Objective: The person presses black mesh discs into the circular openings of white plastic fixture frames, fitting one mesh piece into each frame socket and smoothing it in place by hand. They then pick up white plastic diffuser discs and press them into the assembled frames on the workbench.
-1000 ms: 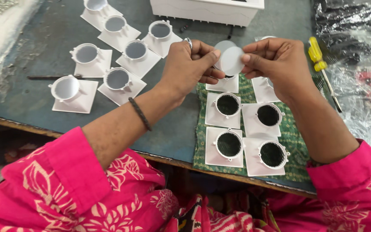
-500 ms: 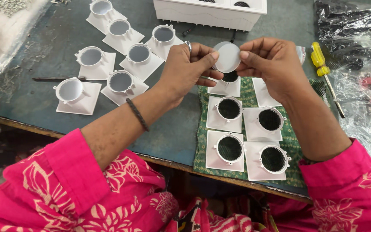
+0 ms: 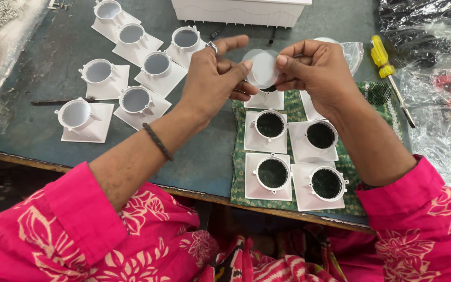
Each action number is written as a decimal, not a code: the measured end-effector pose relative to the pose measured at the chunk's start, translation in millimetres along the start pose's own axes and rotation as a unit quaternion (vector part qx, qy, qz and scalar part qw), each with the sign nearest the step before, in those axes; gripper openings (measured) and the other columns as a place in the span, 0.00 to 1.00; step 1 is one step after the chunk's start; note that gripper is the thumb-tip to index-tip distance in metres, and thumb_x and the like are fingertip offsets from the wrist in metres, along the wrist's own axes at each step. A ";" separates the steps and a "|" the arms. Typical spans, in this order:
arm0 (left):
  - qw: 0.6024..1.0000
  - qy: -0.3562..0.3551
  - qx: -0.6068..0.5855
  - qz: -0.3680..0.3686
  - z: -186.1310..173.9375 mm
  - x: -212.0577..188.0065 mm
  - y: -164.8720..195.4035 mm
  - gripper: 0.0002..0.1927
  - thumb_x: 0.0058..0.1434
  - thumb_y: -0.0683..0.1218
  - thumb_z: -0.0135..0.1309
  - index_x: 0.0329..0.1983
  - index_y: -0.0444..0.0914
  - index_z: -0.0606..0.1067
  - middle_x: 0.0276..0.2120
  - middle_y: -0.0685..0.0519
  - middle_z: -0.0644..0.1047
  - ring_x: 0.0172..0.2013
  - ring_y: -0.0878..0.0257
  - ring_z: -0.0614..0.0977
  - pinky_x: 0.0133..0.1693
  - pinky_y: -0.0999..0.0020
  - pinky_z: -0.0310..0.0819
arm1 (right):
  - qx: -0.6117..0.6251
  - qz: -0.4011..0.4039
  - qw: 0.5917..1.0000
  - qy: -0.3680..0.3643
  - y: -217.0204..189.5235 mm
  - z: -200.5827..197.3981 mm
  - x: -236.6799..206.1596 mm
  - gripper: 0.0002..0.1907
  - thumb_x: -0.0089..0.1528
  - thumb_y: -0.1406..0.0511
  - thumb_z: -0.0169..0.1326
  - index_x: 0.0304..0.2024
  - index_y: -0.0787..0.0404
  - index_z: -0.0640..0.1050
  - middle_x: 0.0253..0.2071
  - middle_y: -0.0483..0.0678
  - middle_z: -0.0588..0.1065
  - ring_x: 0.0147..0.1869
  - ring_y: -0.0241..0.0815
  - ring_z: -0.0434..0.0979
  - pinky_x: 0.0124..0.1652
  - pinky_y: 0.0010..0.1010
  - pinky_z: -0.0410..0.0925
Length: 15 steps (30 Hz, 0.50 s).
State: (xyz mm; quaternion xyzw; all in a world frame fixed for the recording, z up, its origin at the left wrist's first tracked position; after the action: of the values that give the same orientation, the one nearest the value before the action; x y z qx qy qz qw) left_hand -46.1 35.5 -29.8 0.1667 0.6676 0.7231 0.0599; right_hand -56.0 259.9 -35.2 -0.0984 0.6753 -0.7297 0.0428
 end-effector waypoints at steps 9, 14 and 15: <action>0.995 0.079 0.029 0.045 -27.9 11.8 2.1 0.16 0.66 0.39 0.54 0.55 0.27 0.74 0.33 0.47 0.84 0.29 0.63 0.88 0.30 0.69 0.86 | -0.061 -0.038 0.995 0.075 2.6 -13.2 4.6 0.07 0.65 0.67 0.64 0.42 0.64 0.80 0.35 0.45 0.81 0.33 0.29 0.78 0.31 0.19 0.65; 0.995 0.088 0.016 0.039 -35.8 9.3 4.8 0.16 0.68 0.40 0.54 0.56 0.28 0.73 0.34 0.47 0.84 0.31 0.63 0.88 0.31 0.69 0.87 | -0.173 -0.105 0.976 0.084 7.9 -4.0 6.3 0.08 0.62 0.69 0.67 0.42 0.66 0.82 0.34 0.43 0.80 0.34 0.25 0.75 0.35 0.17 0.67; 0.995 0.087 0.019 0.039 -34.9 9.0 5.3 0.16 0.68 0.40 0.54 0.56 0.28 0.73 0.34 0.47 0.84 0.30 0.63 0.88 0.31 0.69 0.87 | -0.197 -0.101 0.971 0.086 9.2 -2.6 5.7 0.08 0.62 0.69 0.67 0.42 0.67 0.83 0.33 0.43 0.80 0.33 0.25 0.75 0.35 0.17 0.66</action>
State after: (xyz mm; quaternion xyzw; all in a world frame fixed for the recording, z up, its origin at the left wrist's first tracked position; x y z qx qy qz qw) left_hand -65.0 4.7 -25.0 0.1301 0.6771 0.7236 -0.0299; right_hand -62.7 260.6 -44.0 -0.1091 0.7933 -0.5889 -0.1094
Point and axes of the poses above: each hand's wrist, its own x-axis towards the middle knuckle, its own z-axis out of the palm, y = z × x, the point moved 2 cm from there along x, towards the middle knuckle
